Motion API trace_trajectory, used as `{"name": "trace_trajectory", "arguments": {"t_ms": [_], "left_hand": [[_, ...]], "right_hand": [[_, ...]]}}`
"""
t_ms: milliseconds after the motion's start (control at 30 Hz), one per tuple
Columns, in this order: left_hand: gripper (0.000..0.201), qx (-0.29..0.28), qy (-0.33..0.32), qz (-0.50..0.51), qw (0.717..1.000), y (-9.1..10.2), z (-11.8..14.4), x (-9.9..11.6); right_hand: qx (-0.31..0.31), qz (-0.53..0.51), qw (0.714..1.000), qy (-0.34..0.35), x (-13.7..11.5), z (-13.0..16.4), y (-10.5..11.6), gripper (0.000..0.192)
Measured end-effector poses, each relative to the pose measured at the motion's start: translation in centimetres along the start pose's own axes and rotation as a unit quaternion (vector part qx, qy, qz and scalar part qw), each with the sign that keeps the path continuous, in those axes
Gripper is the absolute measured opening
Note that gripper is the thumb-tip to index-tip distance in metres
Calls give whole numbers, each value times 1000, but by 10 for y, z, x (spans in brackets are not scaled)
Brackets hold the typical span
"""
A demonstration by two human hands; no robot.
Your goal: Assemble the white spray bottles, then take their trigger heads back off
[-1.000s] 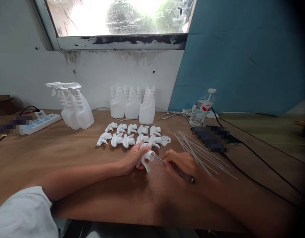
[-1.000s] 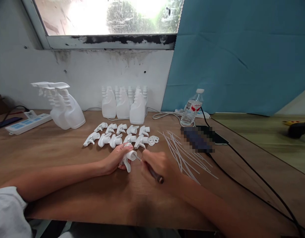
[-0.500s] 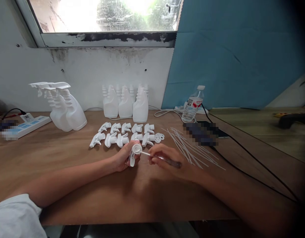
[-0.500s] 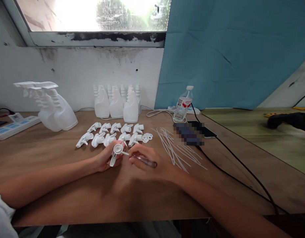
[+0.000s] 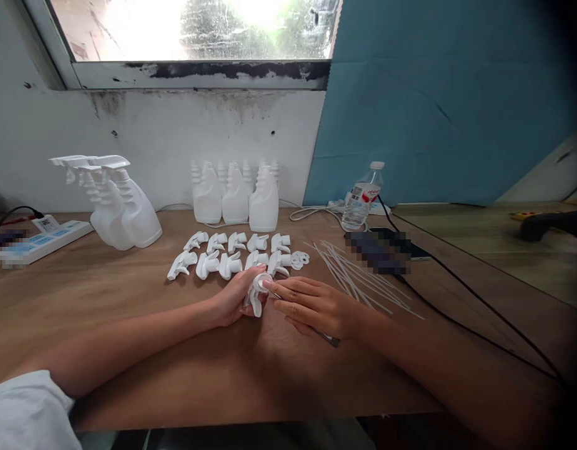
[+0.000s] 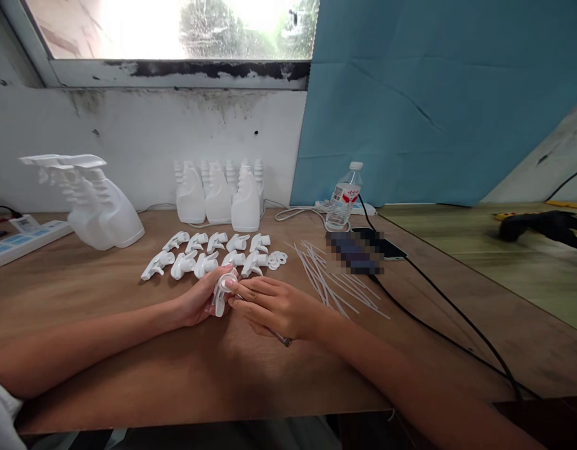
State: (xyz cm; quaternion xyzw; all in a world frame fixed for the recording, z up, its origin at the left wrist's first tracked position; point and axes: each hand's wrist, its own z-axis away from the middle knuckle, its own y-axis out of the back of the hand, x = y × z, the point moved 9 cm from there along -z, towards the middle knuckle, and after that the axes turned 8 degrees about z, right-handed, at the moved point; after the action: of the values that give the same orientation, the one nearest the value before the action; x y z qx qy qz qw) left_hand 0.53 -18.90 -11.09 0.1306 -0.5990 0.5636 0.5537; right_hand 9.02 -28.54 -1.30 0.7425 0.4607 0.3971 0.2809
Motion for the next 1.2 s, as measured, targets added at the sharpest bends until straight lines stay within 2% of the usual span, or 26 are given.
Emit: {"name": "trace_trajectory", "arguments": {"t_ms": [67, 133, 233, 367, 467, 533, 633, 800, 900, 967, 1033, 1067, 1100, 1133, 1200], "left_hand": [[42, -1, -3, 6, 1000, -1, 0, 0], [40, -10, -17, 4, 1000, -2, 0, 2], [43, -46, -43, -33, 997, -7, 2, 3], [46, -106, -80, -92, 987, -18, 10, 5], [38, -131, -89, -94, 983, -26, 17, 9], [36, -123, -90, -82, 985, -26, 18, 15], [36, -82, -112, -86, 987, -19, 14, 34], [40, -39, -143, -239, 960, -6, 8, 80], [51, 18, -136, -388, 911, 17, 11, 124], [57, 95, -137, -511, 843, 45, 17, 163], [52, 171, -148, -619, 753, 76, 25, 202], [51, 209, -137, -652, 716, 95, 29, 217], [52, 241, -117, -672, 690, 114, 32, 228], [54, 273, -92, -678, 677, 134, 34, 236], [55, 309, -37, -663, 681, 170, 33, 239]], "right_hand": [[26, 3, 1000, -13, 4, 2, 8, 27], [54, 4, 997, -56, 18, 7, 17, 28], [80, -21, 978, -190, 56, 22, 23, 27], [62, -94, 914, -390, 108, 58, 6, 26], [27, -160, 864, -476, 127, 80, -16, 32], [8, -196, 839, -508, 131, 87, -27, 38], [17, -224, 820, -526, 133, 90, -28, 45], [48, -235, 817, -524, 132, 88, -21, 50], [55, -235, 819, -521, 131, 88, -20, 50], [52, -233, 821, -519, 130, 87, -22, 50], [47, -226, 824, -518, 130, 87, -23, 49], [46, -223, 826, -516, 130, 87, -23, 49], [45, -221, 827, -515, 130, 87, -24, 48], [43, -219, 829, -513, 130, 87, -24, 47], [40, -216, 831, -510, 130, 88, -25, 47]]}}
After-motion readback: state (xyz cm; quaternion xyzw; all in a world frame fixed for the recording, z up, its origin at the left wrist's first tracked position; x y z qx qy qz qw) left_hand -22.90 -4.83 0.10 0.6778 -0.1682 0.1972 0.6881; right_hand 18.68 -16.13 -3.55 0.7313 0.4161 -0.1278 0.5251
